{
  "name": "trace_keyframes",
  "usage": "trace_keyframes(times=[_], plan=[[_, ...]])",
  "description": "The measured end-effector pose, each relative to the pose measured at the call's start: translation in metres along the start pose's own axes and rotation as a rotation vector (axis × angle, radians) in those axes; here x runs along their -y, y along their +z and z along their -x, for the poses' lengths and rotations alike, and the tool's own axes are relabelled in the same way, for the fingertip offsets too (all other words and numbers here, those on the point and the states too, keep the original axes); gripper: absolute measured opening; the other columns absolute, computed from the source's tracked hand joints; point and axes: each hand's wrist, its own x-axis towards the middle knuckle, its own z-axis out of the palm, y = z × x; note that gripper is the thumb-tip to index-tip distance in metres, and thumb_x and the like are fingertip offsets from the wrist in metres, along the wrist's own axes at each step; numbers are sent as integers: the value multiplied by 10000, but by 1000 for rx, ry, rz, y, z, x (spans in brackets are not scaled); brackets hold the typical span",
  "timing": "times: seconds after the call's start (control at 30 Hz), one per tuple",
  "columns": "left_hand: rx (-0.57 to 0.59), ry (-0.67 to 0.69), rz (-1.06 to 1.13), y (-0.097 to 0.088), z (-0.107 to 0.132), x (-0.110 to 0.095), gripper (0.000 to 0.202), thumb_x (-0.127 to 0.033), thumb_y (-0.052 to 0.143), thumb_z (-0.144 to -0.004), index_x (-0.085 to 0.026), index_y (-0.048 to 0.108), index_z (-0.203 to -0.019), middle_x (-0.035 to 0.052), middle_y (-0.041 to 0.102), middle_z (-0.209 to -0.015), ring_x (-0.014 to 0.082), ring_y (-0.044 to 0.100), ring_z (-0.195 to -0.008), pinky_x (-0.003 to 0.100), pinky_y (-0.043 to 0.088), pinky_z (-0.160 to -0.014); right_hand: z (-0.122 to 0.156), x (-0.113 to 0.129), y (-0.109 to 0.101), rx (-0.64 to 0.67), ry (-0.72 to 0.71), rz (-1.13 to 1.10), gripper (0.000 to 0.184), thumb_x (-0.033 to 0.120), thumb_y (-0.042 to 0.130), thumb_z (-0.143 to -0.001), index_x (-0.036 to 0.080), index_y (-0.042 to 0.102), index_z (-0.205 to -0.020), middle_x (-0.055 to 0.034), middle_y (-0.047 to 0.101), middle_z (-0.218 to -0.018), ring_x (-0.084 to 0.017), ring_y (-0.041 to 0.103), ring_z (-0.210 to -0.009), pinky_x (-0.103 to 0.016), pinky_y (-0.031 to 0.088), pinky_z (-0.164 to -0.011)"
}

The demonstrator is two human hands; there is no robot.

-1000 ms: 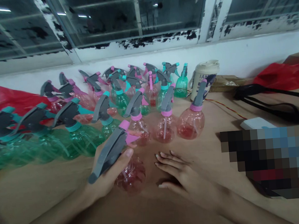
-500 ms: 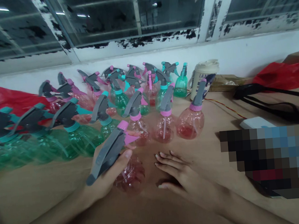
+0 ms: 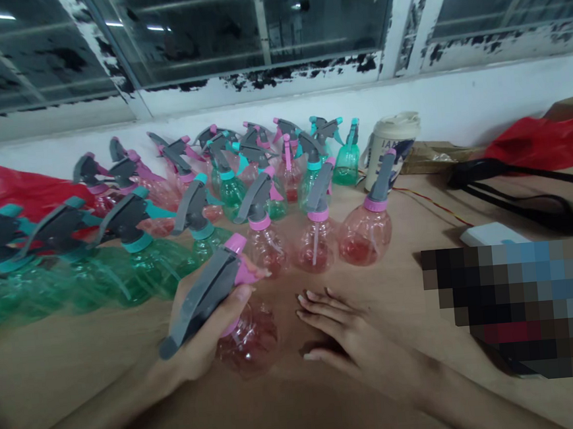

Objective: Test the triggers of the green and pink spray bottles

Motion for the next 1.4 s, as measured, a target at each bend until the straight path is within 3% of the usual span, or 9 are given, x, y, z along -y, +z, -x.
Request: trace_keyframes(times=[0.17,0.4,0.53,0.93,1.4], plan=[[8,-5,-2,-1,1,3,71,-272,502,-866,-249,557,-827,-13,562,-658,158,539,-566,305,485,-542,0,1,0,-5,6,-17,522,445,557,-916,260,463,-1395,-43,488,-1445,-220,442,-1338,-460,342,-1135],[-5,-20,26,2,3,3,169,-276,498,-885,-266,575,-1035,10,583,-787,183,605,-725,308,513,-645,0,1,-1,1,5,-11,511,442,545,-924,252,467,-1392,-46,484,-1448,-224,437,-1342,-471,321,-1144],[11,-21,46,2,4,3,220,-259,500,-890,-272,569,-1099,5,580,-794,170,582,-657,324,514,-661,0,1,-1,24,18,-8,526,460,543,-919,240,469,-1392,-47,489,-1445,-222,437,-1341,-465,335,-1138],[-26,9,64,1,0,-2,129,-193,516,-818,-275,550,-912,-14,594,-785,159,600,-630,299,526,-609,1,1,-2,26,4,12,520,458,522,-932,252,449,-1404,-31,476,-1455,-208,427,-1349,-442,344,-1137],[-17,1,40,1,1,-2,81,-210,499,-846,-267,524,-898,-8,577,-793,158,580,-631,309,508,-619,0,4,-4,50,23,37,526,482,502,-935,223,469,-1392,-31,465,-1462,-203,419,-1354,-437,340,-1141]])
